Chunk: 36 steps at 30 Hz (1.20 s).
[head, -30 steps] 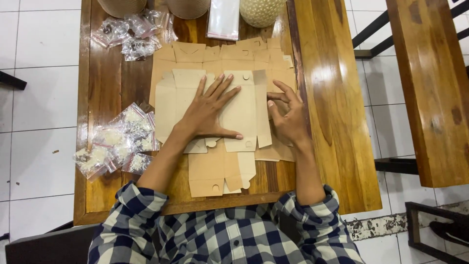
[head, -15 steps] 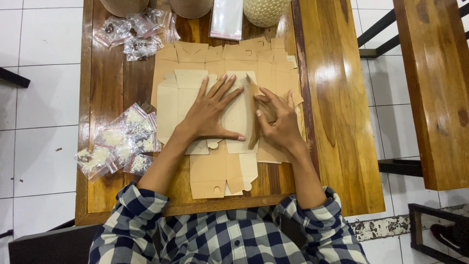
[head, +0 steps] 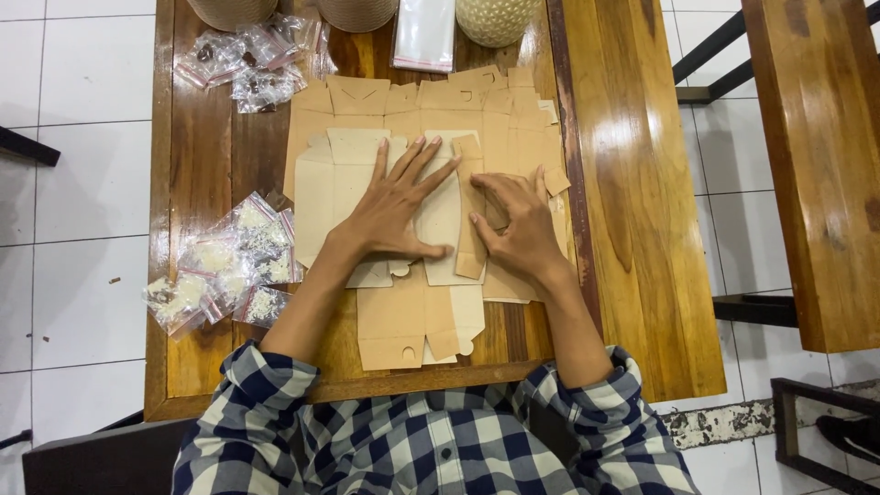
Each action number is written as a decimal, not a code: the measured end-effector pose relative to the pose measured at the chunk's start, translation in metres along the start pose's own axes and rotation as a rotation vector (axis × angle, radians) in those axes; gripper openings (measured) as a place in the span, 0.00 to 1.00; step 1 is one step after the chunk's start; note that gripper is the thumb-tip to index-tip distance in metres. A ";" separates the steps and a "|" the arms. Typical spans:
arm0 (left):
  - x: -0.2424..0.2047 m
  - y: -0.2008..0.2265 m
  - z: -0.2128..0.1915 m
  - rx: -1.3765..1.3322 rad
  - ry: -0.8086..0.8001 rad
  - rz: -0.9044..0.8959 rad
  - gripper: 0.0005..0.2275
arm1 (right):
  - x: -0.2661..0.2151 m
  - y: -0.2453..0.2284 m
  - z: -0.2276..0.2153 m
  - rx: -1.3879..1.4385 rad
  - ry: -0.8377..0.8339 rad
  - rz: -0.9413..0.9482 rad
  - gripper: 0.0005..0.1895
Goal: The person folds flat cardboard pieces along pre-scored lines to form small box-like structures. They repeatedly pick up a piece, fold the side flaps inward, and place the folded piece back on the table. The process continues with multiple identical cardboard blanks.
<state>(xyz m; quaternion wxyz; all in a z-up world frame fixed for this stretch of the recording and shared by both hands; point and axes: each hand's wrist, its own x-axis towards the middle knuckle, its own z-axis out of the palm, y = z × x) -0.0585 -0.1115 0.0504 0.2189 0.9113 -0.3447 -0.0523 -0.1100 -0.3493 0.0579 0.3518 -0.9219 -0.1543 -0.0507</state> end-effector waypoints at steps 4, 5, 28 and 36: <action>0.003 0.006 0.006 -0.004 0.011 -0.036 0.39 | 0.001 0.004 0.002 -0.009 -0.002 0.003 0.29; 0.004 0.010 0.007 0.016 0.014 -0.054 0.40 | 0.001 0.004 0.000 0.016 -0.003 0.006 0.28; -0.017 0.003 -0.006 0.009 0.030 -0.135 0.52 | 0.062 0.019 -0.002 0.104 -0.011 -0.012 0.21; -0.015 0.001 -0.002 0.003 0.061 -0.135 0.39 | 0.066 0.029 0.013 -0.080 -0.015 0.013 0.22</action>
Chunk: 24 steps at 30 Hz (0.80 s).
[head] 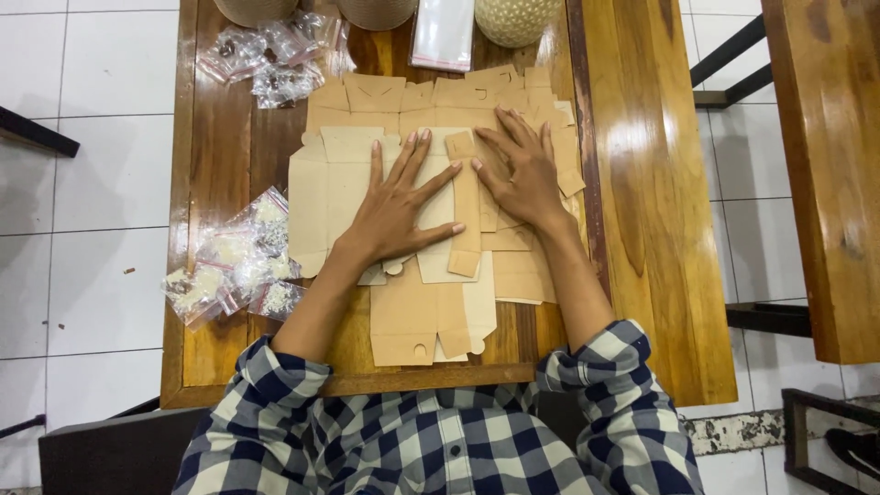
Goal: The person folds flat cardboard pieces along pre-scored lines to form small box-like structures. They repeatedly pick up a piece, fold the side flaps inward, and place the folded piece back on the table. The process continues with multiple identical cardboard blanks.
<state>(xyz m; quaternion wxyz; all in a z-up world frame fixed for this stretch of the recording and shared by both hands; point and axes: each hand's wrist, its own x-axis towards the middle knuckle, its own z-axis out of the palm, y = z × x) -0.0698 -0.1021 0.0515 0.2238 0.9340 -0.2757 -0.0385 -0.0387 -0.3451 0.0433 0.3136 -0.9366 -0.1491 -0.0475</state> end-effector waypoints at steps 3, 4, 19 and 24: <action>0.000 0.001 -0.004 0.004 0.013 0.037 0.41 | 0.003 -0.001 0.001 0.002 0.008 0.013 0.22; 0.001 0.000 -0.003 0.001 0.013 0.041 0.41 | 0.003 0.002 0.001 -0.001 0.009 0.016 0.22; 0.001 0.000 -0.006 0.032 -0.066 0.023 0.42 | 0.001 0.004 0.003 0.000 -0.009 0.008 0.23; 0.001 0.000 -0.005 0.035 -0.076 0.009 0.42 | 0.000 0.005 0.000 0.003 -0.035 -0.011 0.26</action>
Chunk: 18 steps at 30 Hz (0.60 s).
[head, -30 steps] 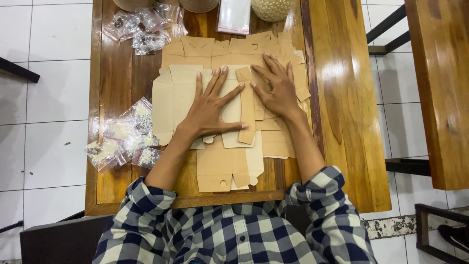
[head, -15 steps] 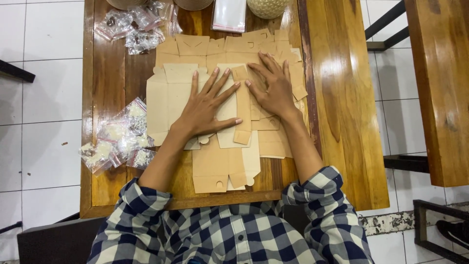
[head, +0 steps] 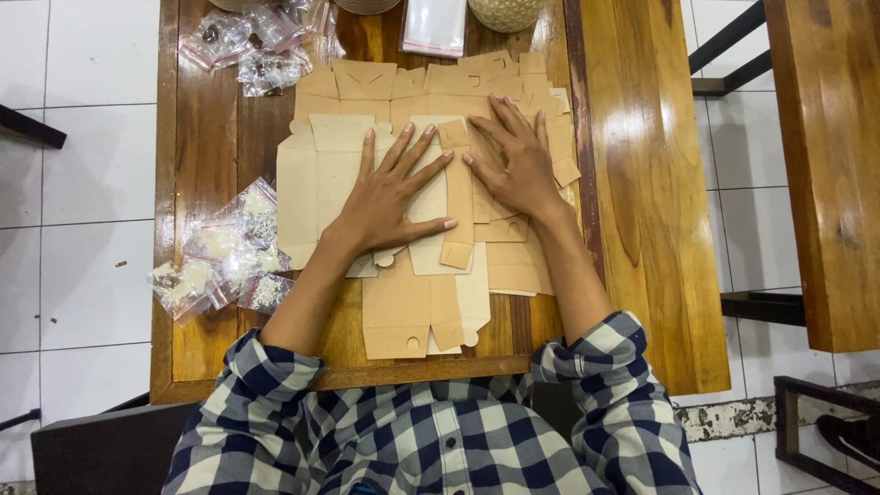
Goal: The person folds flat cardboard pieces along pre-scored lines to form small box-like structures. They repeatedly pick up a piece, fold the side flaps inward, and place the folded piece back on the table. The process continues with multiple identical cardboard blanks.
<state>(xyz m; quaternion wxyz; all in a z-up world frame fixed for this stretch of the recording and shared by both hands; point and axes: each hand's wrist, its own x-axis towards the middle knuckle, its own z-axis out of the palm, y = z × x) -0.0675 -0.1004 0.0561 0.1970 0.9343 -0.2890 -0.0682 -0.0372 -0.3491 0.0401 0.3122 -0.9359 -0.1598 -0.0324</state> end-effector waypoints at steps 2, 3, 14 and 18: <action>0.000 0.000 -0.001 0.005 -0.003 -0.003 0.42 | -0.001 0.001 0.000 -0.004 -0.010 -0.010 0.26; 0.000 0.001 -0.001 0.008 -0.007 -0.004 0.42 | -0.002 0.002 -0.001 -0.008 -0.020 -0.017 0.27; 0.000 0.002 -0.003 -0.007 0.002 0.002 0.42 | -0.012 -0.003 -0.015 0.022 -0.127 -0.024 0.36; 0.000 0.002 -0.003 -0.015 -0.012 -0.006 0.42 | -0.015 -0.010 -0.025 0.026 -0.246 0.006 0.50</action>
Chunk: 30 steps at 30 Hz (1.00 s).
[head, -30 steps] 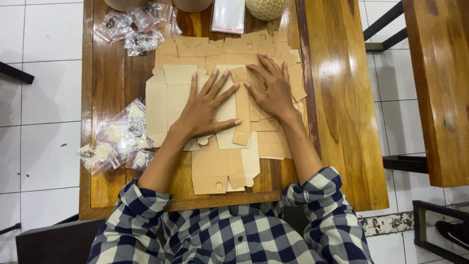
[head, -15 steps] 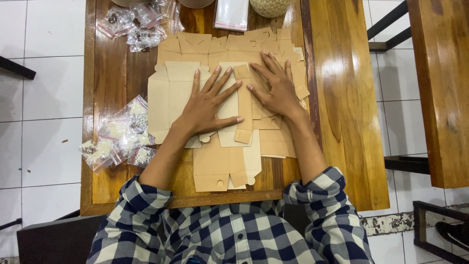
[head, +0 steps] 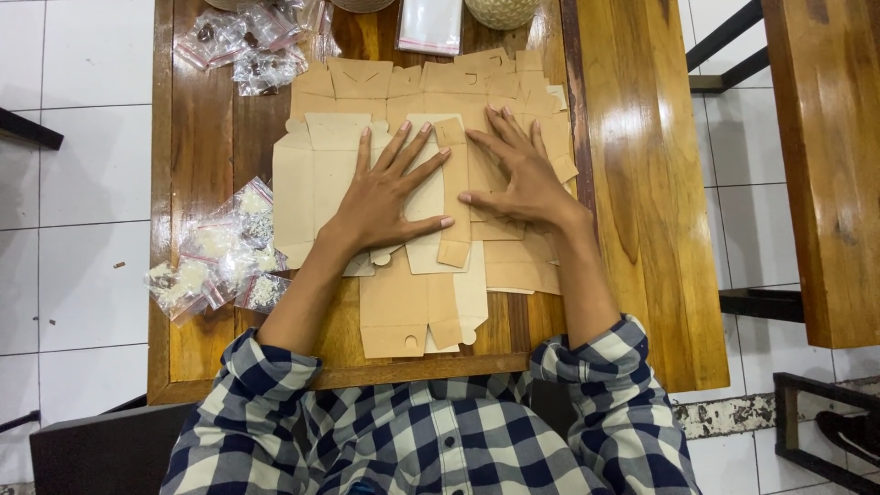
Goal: The person folds flat cardboard pieces along pre-scored lines to form small box-like structures. They repeatedly pick up a piece, fold the side flaps inward, and place the folded piece back on the table. The process continues with multiple identical cardboard blanks.
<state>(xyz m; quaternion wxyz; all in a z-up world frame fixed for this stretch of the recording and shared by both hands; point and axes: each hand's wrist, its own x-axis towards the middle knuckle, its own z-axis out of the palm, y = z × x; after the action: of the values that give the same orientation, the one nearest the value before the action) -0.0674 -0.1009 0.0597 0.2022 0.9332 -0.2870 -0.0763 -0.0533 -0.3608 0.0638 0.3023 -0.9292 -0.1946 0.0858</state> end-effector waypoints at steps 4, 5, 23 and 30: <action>0.000 0.000 -0.001 -0.009 0.003 0.000 0.42 | -0.004 -0.009 -0.004 -0.032 -0.071 0.012 0.61; 0.000 0.000 -0.001 -0.003 0.001 -0.002 0.42 | -0.006 -0.015 -0.006 -0.059 -0.111 0.023 0.67; 0.000 -0.001 0.002 -0.009 0.025 0.004 0.42 | -0.005 0.002 0.010 -0.060 -0.064 0.033 0.70; -0.001 -0.001 0.004 -0.005 0.040 0.004 0.41 | 0.002 0.017 0.015 0.008 0.077 0.026 0.48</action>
<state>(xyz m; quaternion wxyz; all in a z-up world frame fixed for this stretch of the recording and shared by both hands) -0.0692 -0.1009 0.0556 0.2105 0.9335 -0.2845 -0.0579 -0.0509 -0.3646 0.0419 0.3122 -0.9330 -0.1703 0.0549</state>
